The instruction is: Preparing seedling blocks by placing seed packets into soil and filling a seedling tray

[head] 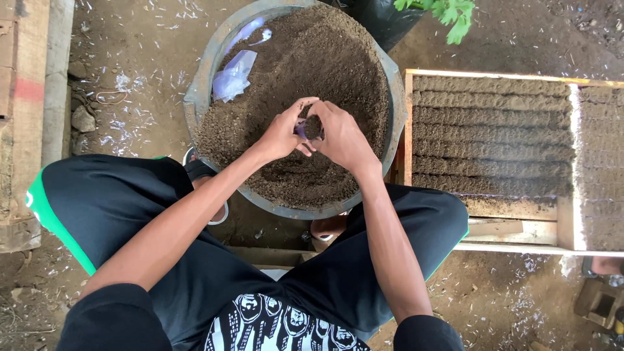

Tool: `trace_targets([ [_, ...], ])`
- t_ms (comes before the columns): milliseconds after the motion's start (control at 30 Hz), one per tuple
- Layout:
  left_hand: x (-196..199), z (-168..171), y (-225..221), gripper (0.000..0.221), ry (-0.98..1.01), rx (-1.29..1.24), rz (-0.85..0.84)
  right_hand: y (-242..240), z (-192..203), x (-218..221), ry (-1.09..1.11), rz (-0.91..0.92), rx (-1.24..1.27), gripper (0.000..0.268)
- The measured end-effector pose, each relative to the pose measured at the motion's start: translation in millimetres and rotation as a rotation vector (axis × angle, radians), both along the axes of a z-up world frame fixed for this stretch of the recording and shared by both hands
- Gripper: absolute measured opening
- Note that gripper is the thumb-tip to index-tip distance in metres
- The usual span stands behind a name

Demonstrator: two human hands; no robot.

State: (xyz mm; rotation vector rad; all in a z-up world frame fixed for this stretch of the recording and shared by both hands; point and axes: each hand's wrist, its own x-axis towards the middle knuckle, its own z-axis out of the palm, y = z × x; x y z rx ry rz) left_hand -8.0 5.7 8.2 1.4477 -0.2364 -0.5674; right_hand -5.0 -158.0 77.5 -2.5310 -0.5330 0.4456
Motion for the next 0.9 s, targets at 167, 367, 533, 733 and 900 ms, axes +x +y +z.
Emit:
trace_targets([
  [167, -2, -7, 0, 0.076, 0.068, -0.005, -0.020, 5, -7, 0, -0.013, 0.062, -0.104, 0.036],
  [367, 3, -19, -8, 0.080, 0.060, 0.066, -0.024, 4, -32, 0, -0.050, 0.038, -0.136, 0.028],
  [533, 8, 3, -5, 0.056, -0.655, 0.784, -0.167, -23, -20, -2, -0.138, -0.124, -0.089, 0.016],
  [733, 13, -4, -4, 0.042, -1.021, 0.966, 0.001, -111, 60, -21, -0.447, -0.339, 0.024, 0.012],
  [900, 15, -19, 0, 0.030, -1.079, 0.938, 0.004, -222, 67, -72, -0.596, -0.605, -0.146, 0.010],
])
